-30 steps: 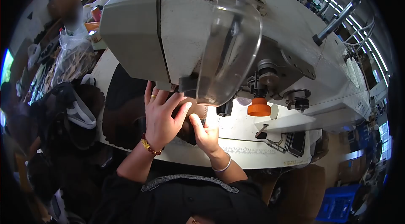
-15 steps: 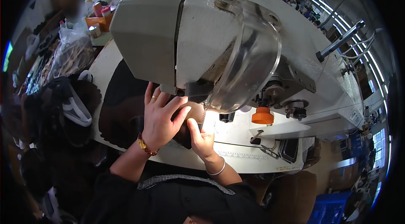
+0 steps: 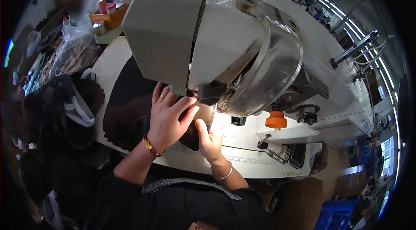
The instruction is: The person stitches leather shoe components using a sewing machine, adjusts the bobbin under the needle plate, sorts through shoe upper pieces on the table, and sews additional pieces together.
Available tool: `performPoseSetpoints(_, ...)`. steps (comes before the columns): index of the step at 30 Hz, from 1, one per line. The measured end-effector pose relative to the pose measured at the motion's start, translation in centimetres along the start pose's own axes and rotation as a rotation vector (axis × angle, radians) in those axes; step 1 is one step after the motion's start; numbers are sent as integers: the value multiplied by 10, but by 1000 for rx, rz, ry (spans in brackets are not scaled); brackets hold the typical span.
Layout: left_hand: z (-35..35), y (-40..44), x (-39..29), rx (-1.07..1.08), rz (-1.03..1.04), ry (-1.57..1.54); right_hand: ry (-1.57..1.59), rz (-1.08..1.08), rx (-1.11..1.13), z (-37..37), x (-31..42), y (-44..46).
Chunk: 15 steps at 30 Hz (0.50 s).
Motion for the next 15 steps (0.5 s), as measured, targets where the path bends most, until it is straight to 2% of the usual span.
performPoseSetpoints(3,2,1,4,-1,19,-14,-32,-115,-103,7,2,3)
performPoseSetpoints(5,3,1,5,7,22,-22,-235,-194,-48,8,8,3)
performPoseSetpoints(7,2,3,5,17,18,-26,-627,-233,160,-5,19,0)
performPoseSetpoints(10,2,3,4,28,8,-14,-885,-281,121,-9,61,-11)
performPoseSetpoints(13,2,4,1,25,6,10,-1012,-785,57,-17,95,-17)
performPoseSetpoints(14,2,3,1,29,-2,16,-916,-865,114,-16,101,-12)
performPoseSetpoints(15,2,3,0,33,-9,23,-1018,-862,179,-12,112,-11)
Point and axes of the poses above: each hand's wrist, its own y-axis towards the middle knuckle, its own z-axis out of the palm, x = y × z, the point moved 4 cm from there along y, towards the middle knuckle, and after that the axes turned 13 degrees about y, right-handed, at the moved point
